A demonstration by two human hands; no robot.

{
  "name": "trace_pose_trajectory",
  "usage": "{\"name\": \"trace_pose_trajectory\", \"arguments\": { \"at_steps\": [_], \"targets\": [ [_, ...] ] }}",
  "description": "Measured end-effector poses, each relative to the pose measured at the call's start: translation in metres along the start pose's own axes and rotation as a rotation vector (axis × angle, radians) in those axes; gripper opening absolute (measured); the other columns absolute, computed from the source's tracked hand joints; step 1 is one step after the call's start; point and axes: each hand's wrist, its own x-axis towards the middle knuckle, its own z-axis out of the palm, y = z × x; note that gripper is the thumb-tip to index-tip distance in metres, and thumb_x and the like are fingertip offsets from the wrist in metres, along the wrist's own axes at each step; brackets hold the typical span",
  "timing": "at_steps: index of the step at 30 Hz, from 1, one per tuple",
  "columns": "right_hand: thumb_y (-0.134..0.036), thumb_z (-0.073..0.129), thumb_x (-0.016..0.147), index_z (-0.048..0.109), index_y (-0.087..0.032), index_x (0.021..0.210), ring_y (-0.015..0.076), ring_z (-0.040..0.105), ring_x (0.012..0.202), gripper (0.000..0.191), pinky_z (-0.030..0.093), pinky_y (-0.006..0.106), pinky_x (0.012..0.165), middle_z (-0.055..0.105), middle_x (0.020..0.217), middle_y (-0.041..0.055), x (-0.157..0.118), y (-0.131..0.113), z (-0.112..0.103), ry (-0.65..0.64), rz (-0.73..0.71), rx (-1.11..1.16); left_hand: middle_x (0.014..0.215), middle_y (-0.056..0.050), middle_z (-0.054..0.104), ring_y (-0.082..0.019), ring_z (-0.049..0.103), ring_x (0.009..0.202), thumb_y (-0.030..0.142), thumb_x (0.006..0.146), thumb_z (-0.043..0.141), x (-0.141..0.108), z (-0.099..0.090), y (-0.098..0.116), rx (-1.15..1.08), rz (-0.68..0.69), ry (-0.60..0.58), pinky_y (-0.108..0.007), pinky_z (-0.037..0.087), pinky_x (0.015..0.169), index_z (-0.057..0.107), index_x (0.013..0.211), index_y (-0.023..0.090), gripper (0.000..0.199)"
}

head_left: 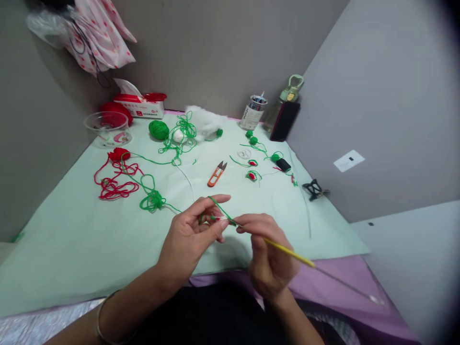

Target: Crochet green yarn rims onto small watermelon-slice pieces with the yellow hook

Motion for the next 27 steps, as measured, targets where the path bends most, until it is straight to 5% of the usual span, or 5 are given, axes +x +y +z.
{"name": "trace_pose_trajectory", "arguments": {
  "at_steps": [9,14,20,27],
  "targets": [
    [-0.004,0.067,0.093,0.071,-0.026,0.128,0.021,0.07,0.096,0.041,0.063,0.034,0.079,0.07,0.108,0.0069,-0.015,0.005,0.013,0.072,-0.327,-0.543,0.079,0.005,0.065,-0.005,0.061,0.06,0.021,0.082,0.087,-0.007,0.008,-0.001,-0.247,-0.121,-0.032,-0.014,0.055,0.058,0.078,0.122,0.027,0.042],
    [-0.011,0.062,0.098,0.071,-0.031,0.127,0.0203,0.071,0.094,0.037,0.062,0.034,0.075,0.071,0.108,0.0052,-0.013,0.0,0.007,0.023,-0.099,-0.29,0.071,0.005,0.06,0.0,0.045,0.044,0.023,0.085,0.085,-0.003,0.006,0.006,-0.408,-0.354,-0.103,-0.011,0.041,0.042,0.076,0.126,0.018,0.043],
    [-0.018,0.052,0.105,0.075,-0.024,0.104,0.0158,0.064,0.071,0.024,0.055,0.034,0.066,0.068,0.089,0.0036,0.005,-0.006,-0.001,0.116,0.306,0.354,0.086,0.003,0.063,0.001,0.049,0.043,0.025,0.082,0.087,-0.001,-0.002,0.005,-0.252,-0.181,-0.057,-0.014,0.044,0.041,0.081,0.117,0.023,0.035],
    [-0.014,0.058,0.103,0.077,-0.027,0.11,0.0148,0.066,0.078,0.025,0.056,0.03,0.068,0.073,0.1,0.0036,0.004,0.001,0.005,0.05,0.279,0.267,0.085,0.003,0.064,-0.003,0.055,0.049,0.026,0.083,0.087,-0.001,0.003,-0.001,-0.184,-0.175,-0.109,-0.017,0.05,0.047,0.079,0.121,0.025,0.039]
  ]
}}
